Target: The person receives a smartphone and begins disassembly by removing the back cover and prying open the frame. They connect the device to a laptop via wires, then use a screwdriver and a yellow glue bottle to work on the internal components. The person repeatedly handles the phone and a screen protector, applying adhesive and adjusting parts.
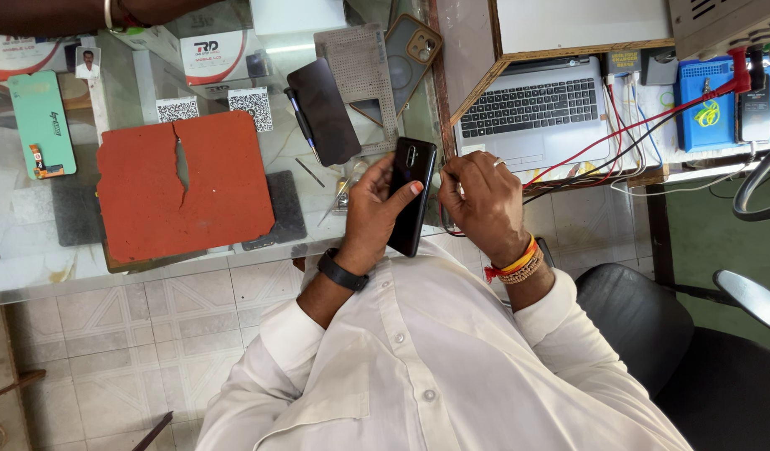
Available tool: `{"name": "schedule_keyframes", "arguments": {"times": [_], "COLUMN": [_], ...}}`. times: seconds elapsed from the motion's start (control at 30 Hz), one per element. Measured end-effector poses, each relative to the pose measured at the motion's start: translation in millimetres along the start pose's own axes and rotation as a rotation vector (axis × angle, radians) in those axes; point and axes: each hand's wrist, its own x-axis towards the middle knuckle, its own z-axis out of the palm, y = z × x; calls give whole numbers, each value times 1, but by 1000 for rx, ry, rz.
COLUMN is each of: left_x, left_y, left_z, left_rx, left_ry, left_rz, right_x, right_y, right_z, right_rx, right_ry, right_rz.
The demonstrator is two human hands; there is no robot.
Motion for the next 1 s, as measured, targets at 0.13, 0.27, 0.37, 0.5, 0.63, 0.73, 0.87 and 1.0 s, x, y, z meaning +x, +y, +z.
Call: {"name": "schedule_keyframes", "arguments": {"times": [0.13,0.27,0.37,0.5,0.63,0.73,0.87,1.0], "left_x": [-6,-6,-6,-8,-11,-13,-9,-4], "left_y": [15,22,24,29,34,35,29,22], "left_z": [1,5,6,7,9,9,8,4], "left_rx": [349,281,336,540,626,625,570,433], "left_ry": [69,65,85,146,166,136,134,248], "left_rz": [268,225,262,358,399,307,351,209], "right_x": [1,-1,-4,-9,-15,-17,-21,-29], "right_y": [-1,-1,1,2,3,7,15,19], "right_z": [0,9,17,27,30,30,32,38], "right_rx": [10,107,193,296,295,116,89,143], "right_ry": [-33,2,29,71,97,102,113,210], "right_rz": [6,109,185,278,281,122,54,155]}}
